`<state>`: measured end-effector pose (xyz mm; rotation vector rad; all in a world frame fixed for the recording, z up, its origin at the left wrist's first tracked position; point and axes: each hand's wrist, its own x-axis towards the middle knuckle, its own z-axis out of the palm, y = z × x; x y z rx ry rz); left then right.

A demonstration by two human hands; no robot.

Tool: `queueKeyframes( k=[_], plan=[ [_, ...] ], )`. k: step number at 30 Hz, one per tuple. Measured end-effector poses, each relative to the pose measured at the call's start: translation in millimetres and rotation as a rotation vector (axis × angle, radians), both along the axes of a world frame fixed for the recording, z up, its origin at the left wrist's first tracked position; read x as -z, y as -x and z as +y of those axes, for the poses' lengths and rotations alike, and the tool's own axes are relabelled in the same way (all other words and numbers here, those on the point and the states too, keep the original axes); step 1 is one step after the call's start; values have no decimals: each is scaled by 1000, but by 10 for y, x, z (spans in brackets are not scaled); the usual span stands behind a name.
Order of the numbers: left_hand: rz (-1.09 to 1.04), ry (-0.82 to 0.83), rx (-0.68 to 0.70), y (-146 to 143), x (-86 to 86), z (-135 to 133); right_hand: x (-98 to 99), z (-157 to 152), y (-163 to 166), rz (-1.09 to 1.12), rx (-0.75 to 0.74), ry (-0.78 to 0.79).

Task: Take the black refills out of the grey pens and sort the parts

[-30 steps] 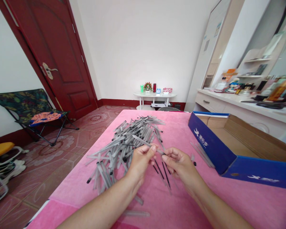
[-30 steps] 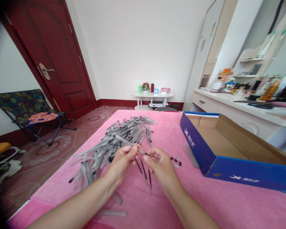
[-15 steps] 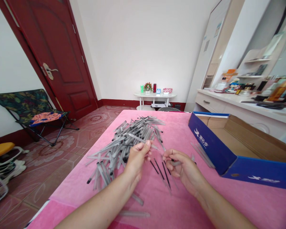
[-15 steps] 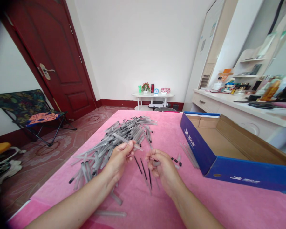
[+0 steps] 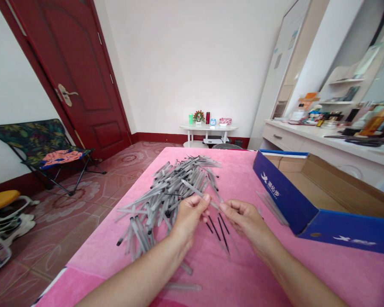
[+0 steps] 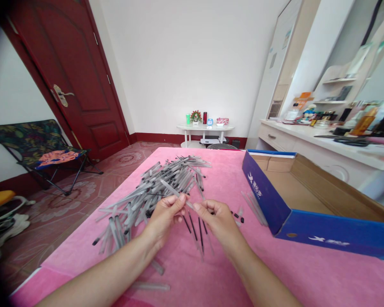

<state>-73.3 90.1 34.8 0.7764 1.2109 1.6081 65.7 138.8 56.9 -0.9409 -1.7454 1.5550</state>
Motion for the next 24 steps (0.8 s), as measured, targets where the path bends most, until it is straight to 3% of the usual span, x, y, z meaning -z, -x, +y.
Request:
queueKeyframes(
  k=[4,7,11,16,24],
  plan=[
    [6,6,3,-6,20,9,68,34,18,-35,-48,-182],
    [-47,15,-21,76,11,45,26,71,-12,-71,-77,-232],
    [-219,-27,-170,367,-59,125,-268,142,-204,-178,-134,-242],
    [-293,-86,-341,680,-143,193,-545,242,-450,-270,43,-276],
    [-288,-76,-297,629,-140,175,-307,96,-260,-622,125,-638]
  ],
)
